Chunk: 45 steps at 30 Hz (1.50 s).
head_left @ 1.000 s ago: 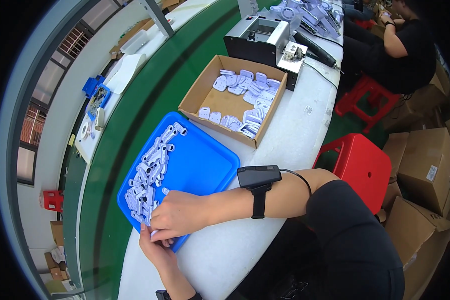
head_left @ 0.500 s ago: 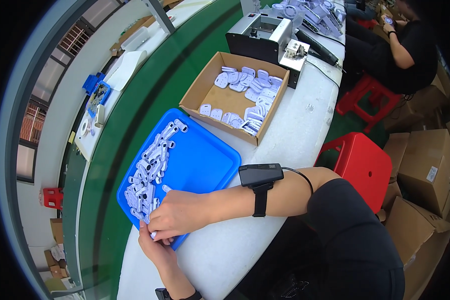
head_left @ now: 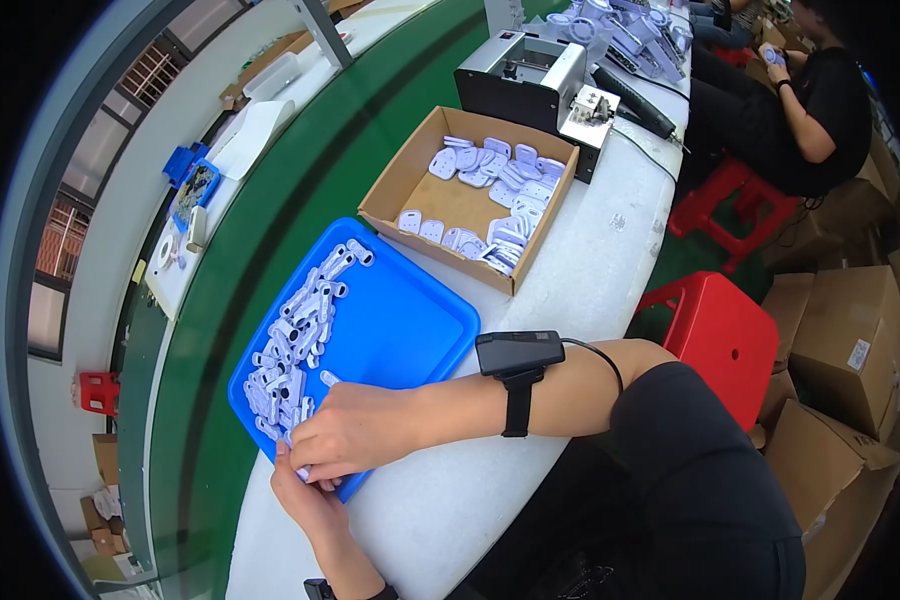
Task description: Assembling handheld electric fans by inserting components into the housing and using an electric screwdriver.
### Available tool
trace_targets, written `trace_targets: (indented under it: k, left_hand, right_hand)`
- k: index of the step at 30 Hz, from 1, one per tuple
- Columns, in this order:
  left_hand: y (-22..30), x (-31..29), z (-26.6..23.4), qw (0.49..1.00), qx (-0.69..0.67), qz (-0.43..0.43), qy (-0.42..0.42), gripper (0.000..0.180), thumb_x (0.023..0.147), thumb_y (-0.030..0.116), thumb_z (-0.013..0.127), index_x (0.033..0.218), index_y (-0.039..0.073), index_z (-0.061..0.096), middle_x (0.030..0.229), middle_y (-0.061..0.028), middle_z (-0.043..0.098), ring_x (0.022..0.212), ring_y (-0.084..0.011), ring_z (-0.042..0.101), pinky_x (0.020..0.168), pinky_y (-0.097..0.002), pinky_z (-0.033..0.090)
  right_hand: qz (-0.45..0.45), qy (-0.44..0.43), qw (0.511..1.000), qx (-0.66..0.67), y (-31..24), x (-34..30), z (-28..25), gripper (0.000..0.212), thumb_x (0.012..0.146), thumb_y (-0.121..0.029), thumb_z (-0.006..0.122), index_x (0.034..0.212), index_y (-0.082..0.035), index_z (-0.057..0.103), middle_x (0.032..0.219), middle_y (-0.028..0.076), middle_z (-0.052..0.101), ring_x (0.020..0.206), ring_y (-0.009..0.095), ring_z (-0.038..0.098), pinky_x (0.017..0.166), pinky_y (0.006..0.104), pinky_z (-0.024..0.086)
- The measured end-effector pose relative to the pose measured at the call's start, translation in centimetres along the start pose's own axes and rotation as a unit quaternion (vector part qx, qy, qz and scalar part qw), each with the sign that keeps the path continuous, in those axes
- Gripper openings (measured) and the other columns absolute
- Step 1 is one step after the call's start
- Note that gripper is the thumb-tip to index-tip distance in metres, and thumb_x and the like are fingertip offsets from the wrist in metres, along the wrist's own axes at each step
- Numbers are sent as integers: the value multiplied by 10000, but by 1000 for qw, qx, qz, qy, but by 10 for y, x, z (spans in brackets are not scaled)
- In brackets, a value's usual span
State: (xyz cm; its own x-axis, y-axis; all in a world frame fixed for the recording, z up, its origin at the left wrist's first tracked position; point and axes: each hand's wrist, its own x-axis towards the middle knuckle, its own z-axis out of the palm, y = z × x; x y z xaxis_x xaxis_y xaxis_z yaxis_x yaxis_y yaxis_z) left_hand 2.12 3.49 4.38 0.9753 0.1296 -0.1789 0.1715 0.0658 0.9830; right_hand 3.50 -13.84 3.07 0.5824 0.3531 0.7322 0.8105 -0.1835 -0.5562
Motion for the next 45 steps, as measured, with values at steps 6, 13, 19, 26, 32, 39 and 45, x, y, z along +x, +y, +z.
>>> trace_targets:
  k: [6, 13, 19, 26, 32, 39, 45]
  left_hand:
    - [-3, 0, -6, 998, 38, 14, -42, 378, 1102, 388, 457, 889, 110, 600, 653, 26, 537, 515, -75, 443, 477, -249, 308]
    - [0, 2, -6, 999, 36, -14, -17, 477, 1130, 388, 436, 798, 76, 578, 611, 14, 506, 504, -68, 431, 454, -251, 286]
    - [-2, 0, 1, 999, 37, 19, -27, 432, 1119, 402, 445, 837, 103, 578, 626, 42, 478, 514, -58, 410, 472, -251, 277]
    - [-17, 14, -27, 998, 23, -6, -55, 406, 1113, 424, 466, 864, 125, 584, 625, 62, 443, 512, -45, 386, 474, -246, 262]
    - [21, -10, 3, 998, 31, -40, -27, 344, 1081, 289, 504, 936, 21, 664, 708, -14, 551, 610, -130, 461, 564, -278, 338]
    - [16, -13, 7, 992, 118, 30, -41, 332, 1057, 259, 521, 886, 16, 666, 719, -16, 568, 618, -114, 468, 554, -273, 335]
    - [11, -2, -8, 996, 79, -28, -22, 358, 1042, 267, 553, 835, -5, 657, 729, -42, 622, 641, -145, 544, 580, -296, 409]
  right_hand:
    - [81, -49, 995, -29, -5, 4, -12, 220, 897, -301, 752, 949, -88, 737, 972, 59, 736, 789, 284, 732, 638, 420, 566]
    - [8, 3, 999, 36, -4, 5, 0, 252, 901, -330, 747, 946, -82, 745, 874, 68, 727, 761, 296, 724, 632, 427, 558]
    - [78, -76, 994, -25, 1, 3, -7, 213, 880, -273, 749, 997, -95, 753, 928, 57, 732, 772, 296, 726, 649, 439, 561]
    - [4, 62, 997, 44, -7, 1, 4, 220, 845, -296, 766, 965, -113, 755, 902, 55, 728, 788, 290, 724, 638, 423, 544]
    - [28, 11, 999, -30, 7, 0, 10, 198, 827, -308, 774, 867, -115, 759, 889, 58, 727, 781, 290, 712, 633, 410, 544]
    - [49, 10, 998, 46, 6, 5, 7, 327, 864, -358, 821, 1021, -84, 733, 975, 92, 720, 869, 300, 716, 702, 406, 567]
    - [-48, 15, 992, 114, 8, 5, 8, 147, 969, -177, 739, 1094, -101, 752, 991, 69, 716, 905, 273, 714, 713, 395, 566]
